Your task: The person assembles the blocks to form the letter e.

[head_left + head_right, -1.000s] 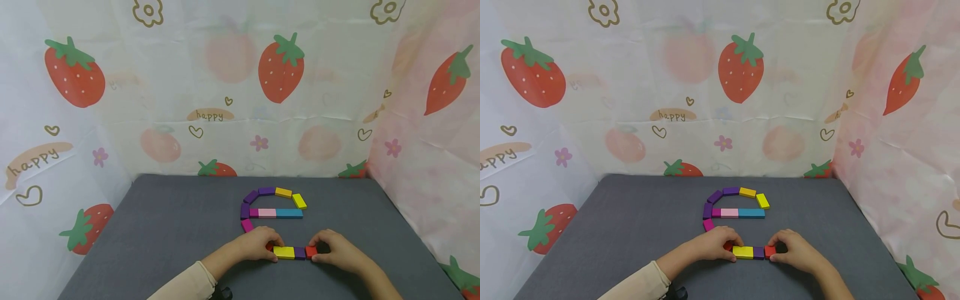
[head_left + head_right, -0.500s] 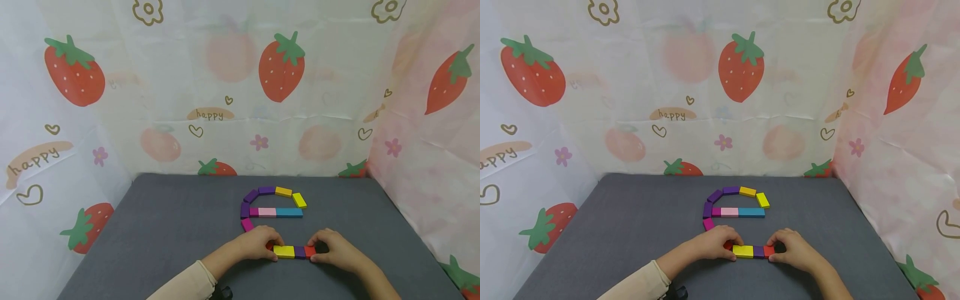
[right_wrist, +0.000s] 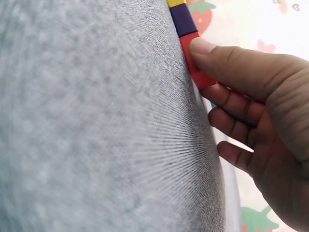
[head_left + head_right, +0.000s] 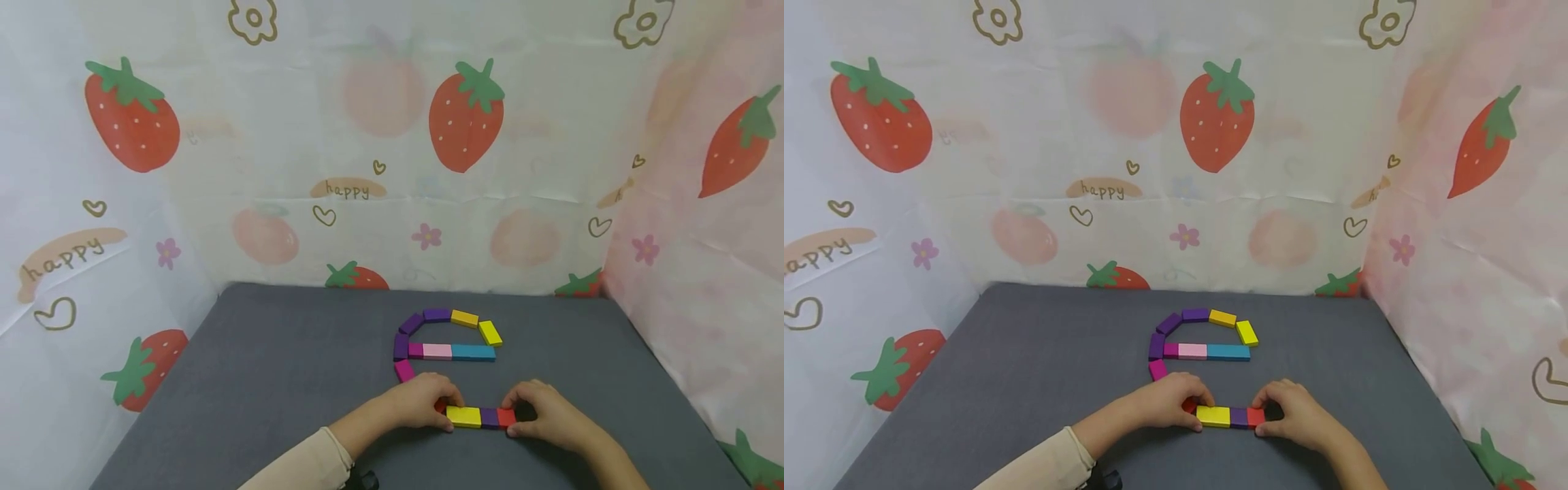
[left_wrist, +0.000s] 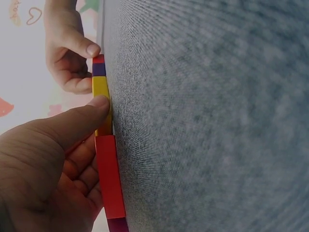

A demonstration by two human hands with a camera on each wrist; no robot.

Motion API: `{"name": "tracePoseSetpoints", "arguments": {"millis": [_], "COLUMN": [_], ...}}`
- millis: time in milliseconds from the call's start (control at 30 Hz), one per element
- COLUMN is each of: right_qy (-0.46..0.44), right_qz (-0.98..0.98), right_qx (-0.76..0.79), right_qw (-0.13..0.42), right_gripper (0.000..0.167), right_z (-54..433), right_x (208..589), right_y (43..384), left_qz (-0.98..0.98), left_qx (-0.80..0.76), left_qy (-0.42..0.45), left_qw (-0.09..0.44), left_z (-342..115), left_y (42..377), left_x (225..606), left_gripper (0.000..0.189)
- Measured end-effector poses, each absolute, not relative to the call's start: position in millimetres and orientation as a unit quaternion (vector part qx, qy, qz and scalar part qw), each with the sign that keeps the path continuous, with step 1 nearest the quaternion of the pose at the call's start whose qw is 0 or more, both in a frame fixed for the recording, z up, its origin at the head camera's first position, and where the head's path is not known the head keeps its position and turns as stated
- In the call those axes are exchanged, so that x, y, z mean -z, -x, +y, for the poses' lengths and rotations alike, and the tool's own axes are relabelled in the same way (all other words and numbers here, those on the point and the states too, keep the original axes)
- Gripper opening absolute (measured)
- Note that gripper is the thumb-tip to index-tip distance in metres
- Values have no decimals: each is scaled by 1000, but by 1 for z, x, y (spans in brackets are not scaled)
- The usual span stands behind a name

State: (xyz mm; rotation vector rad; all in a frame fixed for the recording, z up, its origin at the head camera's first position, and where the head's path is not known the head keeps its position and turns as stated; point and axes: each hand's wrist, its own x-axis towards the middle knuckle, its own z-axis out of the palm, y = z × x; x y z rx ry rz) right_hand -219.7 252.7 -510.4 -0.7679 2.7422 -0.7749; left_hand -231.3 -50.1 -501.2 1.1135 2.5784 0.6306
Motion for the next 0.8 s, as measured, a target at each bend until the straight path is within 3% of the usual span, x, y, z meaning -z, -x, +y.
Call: {"name": "tracePoseSetpoints", "arguments": {"millis": [433, 800], "right_qy": [287, 331], "right_qz": [918, 922], "right_qx": [262, 203], "right_qw": [81, -2], "right_gripper": [40, 23], "right_z": [259, 268], "right_x": [511, 506], "right_y": [220, 215], "left_qz": [879, 877], "left_qx": [-227, -255], "left_qy": [-396, -394], "left_qw": [138, 100], "left_z": [-52, -63], "left_y": [233, 234], "left_x": [503, 495], "left_gripper": [35, 35]}}
